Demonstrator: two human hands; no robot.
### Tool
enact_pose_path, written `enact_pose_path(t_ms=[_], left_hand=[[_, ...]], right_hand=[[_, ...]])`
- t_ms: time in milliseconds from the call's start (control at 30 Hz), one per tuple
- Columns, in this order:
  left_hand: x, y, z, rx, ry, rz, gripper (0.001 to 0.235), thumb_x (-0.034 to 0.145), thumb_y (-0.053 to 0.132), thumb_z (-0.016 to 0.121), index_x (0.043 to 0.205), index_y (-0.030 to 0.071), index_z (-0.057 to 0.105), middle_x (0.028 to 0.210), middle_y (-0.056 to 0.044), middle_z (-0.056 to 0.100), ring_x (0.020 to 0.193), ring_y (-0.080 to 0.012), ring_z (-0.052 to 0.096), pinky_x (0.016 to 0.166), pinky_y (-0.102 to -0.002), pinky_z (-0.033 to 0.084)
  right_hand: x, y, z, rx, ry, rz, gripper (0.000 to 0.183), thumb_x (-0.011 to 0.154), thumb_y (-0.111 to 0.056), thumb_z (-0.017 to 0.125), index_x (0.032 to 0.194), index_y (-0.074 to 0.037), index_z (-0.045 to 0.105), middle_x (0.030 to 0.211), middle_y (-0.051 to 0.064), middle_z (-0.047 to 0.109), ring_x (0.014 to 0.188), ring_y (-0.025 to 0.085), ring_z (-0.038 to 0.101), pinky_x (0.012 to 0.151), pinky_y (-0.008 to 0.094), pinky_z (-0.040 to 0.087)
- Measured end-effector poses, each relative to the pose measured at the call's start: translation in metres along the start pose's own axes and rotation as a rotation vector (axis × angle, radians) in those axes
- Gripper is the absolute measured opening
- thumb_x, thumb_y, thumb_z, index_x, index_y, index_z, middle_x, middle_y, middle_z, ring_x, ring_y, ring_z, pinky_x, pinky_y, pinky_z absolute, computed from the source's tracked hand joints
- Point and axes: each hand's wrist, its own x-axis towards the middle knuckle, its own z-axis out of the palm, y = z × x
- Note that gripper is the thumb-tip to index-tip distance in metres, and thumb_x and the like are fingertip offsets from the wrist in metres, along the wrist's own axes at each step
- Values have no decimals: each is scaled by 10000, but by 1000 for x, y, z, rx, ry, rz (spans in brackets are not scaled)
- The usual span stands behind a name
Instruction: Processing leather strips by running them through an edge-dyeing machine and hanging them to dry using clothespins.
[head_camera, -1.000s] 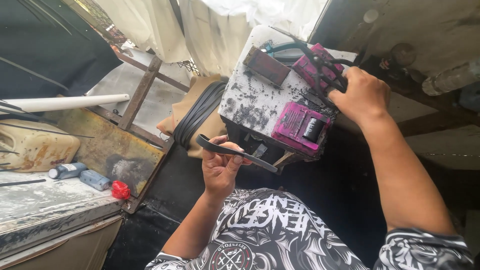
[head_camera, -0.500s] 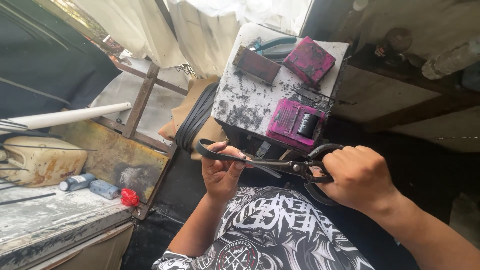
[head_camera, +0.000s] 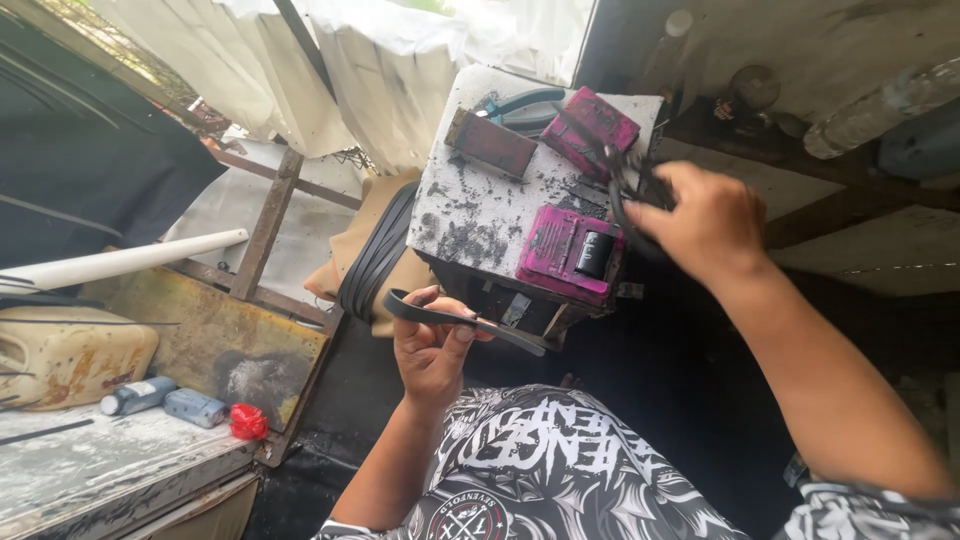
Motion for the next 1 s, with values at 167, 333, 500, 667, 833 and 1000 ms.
enact_pose_path(t_ms=[167, 333, 500, 667, 833, 1000], left_hand=[[-1, 3, -7, 33, 63, -24, 548, 948, -29, 618, 1428, 67, 372, 986, -166, 658, 830, -242, 775, 762, -355, 694], [-5, 8, -12, 40, 111, -37, 555, 946, -32, 622, 1433, 64, 373, 984, -162, 660, 821, -238, 772, 759, -367, 695], [-4, 9, -14, 49, 146, -40, 550, 949, -26, 626, 1432, 60, 378, 998, -162, 661, 838, -239, 773, 771, -372, 694], [0, 1, -18, 87, 171, -13, 529, 948, -30, 624, 1416, 64, 396, 994, -164, 667, 830, -248, 778, 761, -378, 696], [-5, -7, -21, 243, 264, 120, 367, 897, -87, 675, 1214, -25, 500, 947, -206, 709, 779, -262, 789, 697, -359, 700], [1, 11, -7, 288, 275, 206, 245, 863, -145, 690, 1053, -35, 580, 963, -242, 712, 830, -322, 790, 702, -378, 696]], right_hand=[[60, 37, 66, 19, -64, 62, 443, 940, -413, 770, 1225, -75, 744, 981, 136, 757, 940, 350, 730, 834, 482, 519], [81, 49, 114, -1, -111, 107, 472, 956, -464, 728, 1311, -154, 700, 1157, 79, 665, 1027, 317, 683, 876, 493, 486], [79, 46, 106, 11, -53, 38, 456, 948, -402, 759, 1307, -125, 710, 1138, 79, 606, 1024, 315, 664, 855, 465, 477], [85, 1, 102, -47, 91, -209, 309, 929, -369, 753, 1179, -187, 739, 1044, 35, 635, 1021, 274, 635, 849, 445, 463], [94, -65, 122, -205, -113, -395, 647, 789, -402, 809, 1342, -117, 633, 1057, 102, 692, 956, 296, 679, 814, 442, 477], [105, -66, 138, -230, -92, -388, 645, 740, -425, 849, 1247, -110, 604, 904, 78, 658, 854, 310, 675, 736, 451, 487]])
